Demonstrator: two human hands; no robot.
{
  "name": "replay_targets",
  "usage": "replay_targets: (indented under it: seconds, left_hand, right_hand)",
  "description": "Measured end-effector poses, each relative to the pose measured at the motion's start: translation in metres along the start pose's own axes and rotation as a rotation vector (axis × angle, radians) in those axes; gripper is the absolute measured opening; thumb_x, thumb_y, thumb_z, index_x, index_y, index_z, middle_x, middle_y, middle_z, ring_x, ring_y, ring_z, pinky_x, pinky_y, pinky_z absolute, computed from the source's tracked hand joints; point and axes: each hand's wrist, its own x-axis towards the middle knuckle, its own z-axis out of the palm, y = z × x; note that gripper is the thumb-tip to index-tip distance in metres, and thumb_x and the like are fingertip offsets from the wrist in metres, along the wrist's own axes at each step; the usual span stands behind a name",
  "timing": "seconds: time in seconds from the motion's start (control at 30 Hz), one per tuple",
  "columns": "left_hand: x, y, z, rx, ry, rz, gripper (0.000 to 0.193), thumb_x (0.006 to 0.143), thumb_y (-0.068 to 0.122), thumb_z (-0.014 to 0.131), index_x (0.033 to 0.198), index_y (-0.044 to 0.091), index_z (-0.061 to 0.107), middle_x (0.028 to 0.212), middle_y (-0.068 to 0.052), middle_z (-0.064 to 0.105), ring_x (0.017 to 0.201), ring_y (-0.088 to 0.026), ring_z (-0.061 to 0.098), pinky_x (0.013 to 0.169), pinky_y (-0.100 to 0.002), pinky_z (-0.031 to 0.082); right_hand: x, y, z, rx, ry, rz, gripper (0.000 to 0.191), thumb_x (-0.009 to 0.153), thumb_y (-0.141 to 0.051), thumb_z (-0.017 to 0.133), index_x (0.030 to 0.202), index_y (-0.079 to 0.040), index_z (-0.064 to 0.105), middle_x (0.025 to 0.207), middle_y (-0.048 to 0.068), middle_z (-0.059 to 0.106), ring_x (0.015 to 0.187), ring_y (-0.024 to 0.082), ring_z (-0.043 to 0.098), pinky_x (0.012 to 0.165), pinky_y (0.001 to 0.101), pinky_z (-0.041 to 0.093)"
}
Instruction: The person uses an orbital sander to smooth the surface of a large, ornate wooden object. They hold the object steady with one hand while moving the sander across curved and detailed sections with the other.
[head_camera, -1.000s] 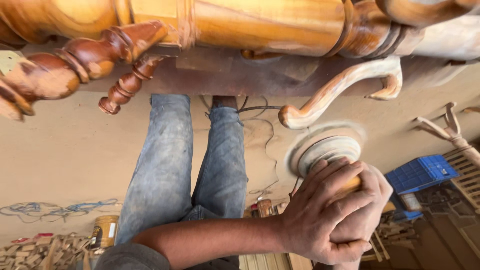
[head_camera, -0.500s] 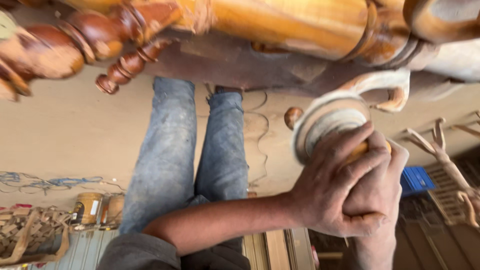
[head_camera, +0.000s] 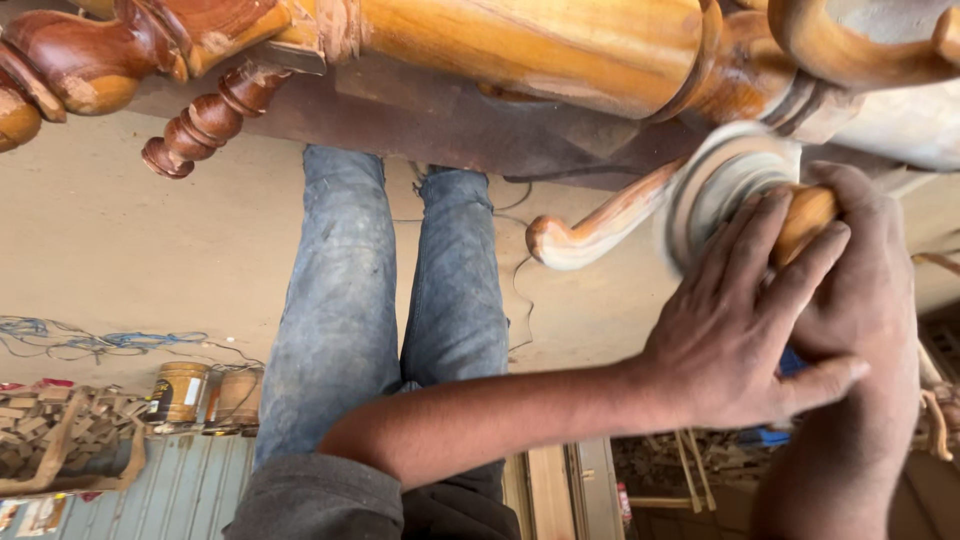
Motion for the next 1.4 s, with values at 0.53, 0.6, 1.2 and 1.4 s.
replay_targets:
  seconds: [0.53, 0.6, 1.2, 1.4]
  left_hand:
    - [0.003, 0.022, -0.126, 0.174, -0.111, -0.22, 0.098, 0.092, 0.075, 0.044, 0.164, 0.014, 0.021, 0.157, -0.042, -0.003, 0.158, -0.046, 0.004, 0.131, -0.06, 0.006]
    - [0.002, 0.019, -0.118, 0.187, -0.046, -0.217, 0.093, 0.09, 0.076, 0.045, 0.158, 0.016, 0.025, 0.157, -0.041, -0.002, 0.157, -0.046, 0.005, 0.129, -0.06, 0.008]
    - [-0.015, -0.049, -0.114, -0.251, 0.357, 0.336, 0.042, 0.105, 0.004, 0.068, 0.144, 0.015, 0.056, 0.127, -0.014, 0.06, 0.131, -0.03, 0.055, 0.121, -0.046, 0.047]
    - [0.015, -0.136, -0.247, 0.819, 0.147, 0.06, 0.098, 0.06, 0.008, 0.069, 0.157, 0.014, 0.054, 0.143, -0.016, 0.054, 0.13, -0.036, 0.049, 0.096, -0.053, 0.046]
  right_hand:
    - [0.102, -0.087, -0.036, -0.361, -0.724, -0.492, 0.058, 0.075, -0.026, 0.078, 0.129, -0.01, 0.061, 0.136, 0.014, 0.051, 0.109, 0.036, 0.055, 0.073, 0.0444, 0.06]
    - [0.106, -0.093, -0.035, -0.453, -0.737, -0.497, 0.059, 0.076, -0.027, 0.078, 0.13, -0.012, 0.061, 0.135, 0.014, 0.05, 0.107, 0.036, 0.054, 0.071, 0.0434, 0.06]
    - [-0.015, -0.013, -0.099, -0.215, -0.43, -0.017, 0.064, 0.069, -0.02, 0.079, 0.128, -0.011, 0.055, 0.125, 0.018, 0.061, 0.102, 0.036, 0.068, 0.084, 0.0443, 0.057]
    - [0.011, -0.04, -0.107, -0.131, -0.39, 0.148, 0.078, 0.068, -0.034, 0.087, 0.132, -0.004, 0.054, 0.116, 0.019, 0.064, 0.103, 0.033, 0.068, 0.088, 0.0456, 0.055]
